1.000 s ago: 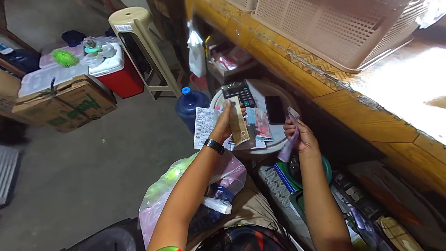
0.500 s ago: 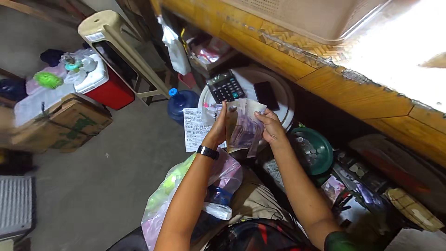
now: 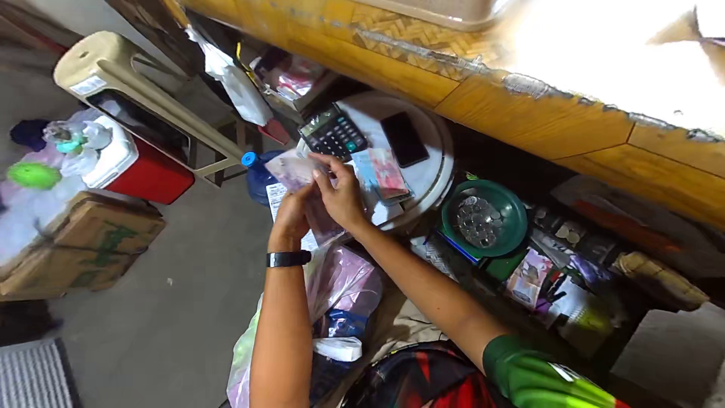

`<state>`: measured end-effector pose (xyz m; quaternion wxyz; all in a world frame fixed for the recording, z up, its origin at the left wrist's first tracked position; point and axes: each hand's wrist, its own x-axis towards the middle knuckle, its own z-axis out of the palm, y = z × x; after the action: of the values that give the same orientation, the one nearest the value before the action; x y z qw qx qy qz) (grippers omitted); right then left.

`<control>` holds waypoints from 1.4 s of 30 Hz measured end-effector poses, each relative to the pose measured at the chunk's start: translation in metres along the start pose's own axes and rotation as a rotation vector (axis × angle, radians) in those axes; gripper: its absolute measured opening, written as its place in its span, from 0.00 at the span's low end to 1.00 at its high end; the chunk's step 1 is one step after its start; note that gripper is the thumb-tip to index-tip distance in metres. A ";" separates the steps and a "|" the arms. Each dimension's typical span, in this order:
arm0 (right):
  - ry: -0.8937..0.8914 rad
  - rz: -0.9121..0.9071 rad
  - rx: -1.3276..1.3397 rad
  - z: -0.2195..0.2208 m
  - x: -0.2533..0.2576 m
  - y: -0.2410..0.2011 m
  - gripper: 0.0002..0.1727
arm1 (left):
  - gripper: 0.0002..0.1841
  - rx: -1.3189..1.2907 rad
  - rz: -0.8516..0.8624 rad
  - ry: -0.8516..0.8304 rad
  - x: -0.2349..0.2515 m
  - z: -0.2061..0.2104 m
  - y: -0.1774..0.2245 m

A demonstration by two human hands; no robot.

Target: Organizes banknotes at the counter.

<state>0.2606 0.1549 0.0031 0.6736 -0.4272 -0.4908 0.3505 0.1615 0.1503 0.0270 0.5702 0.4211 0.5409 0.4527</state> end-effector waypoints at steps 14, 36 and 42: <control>-0.303 0.303 -0.554 -0.140 0.052 0.063 0.11 | 0.14 -0.468 -0.001 0.316 0.024 -0.060 0.004; -0.467 -0.056 -0.648 -0.059 -0.030 0.085 0.11 | 0.31 1.127 -0.064 -0.033 0.047 -0.019 -0.039; -0.469 -0.139 -0.565 -0.068 -0.041 0.078 0.14 | 0.25 1.040 -0.072 0.005 0.037 -0.015 -0.036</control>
<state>0.3102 0.1329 -0.0940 0.4207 -0.4699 -0.7369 0.2432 0.1484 0.1774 -0.0177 0.2994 0.6289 0.7098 0.1051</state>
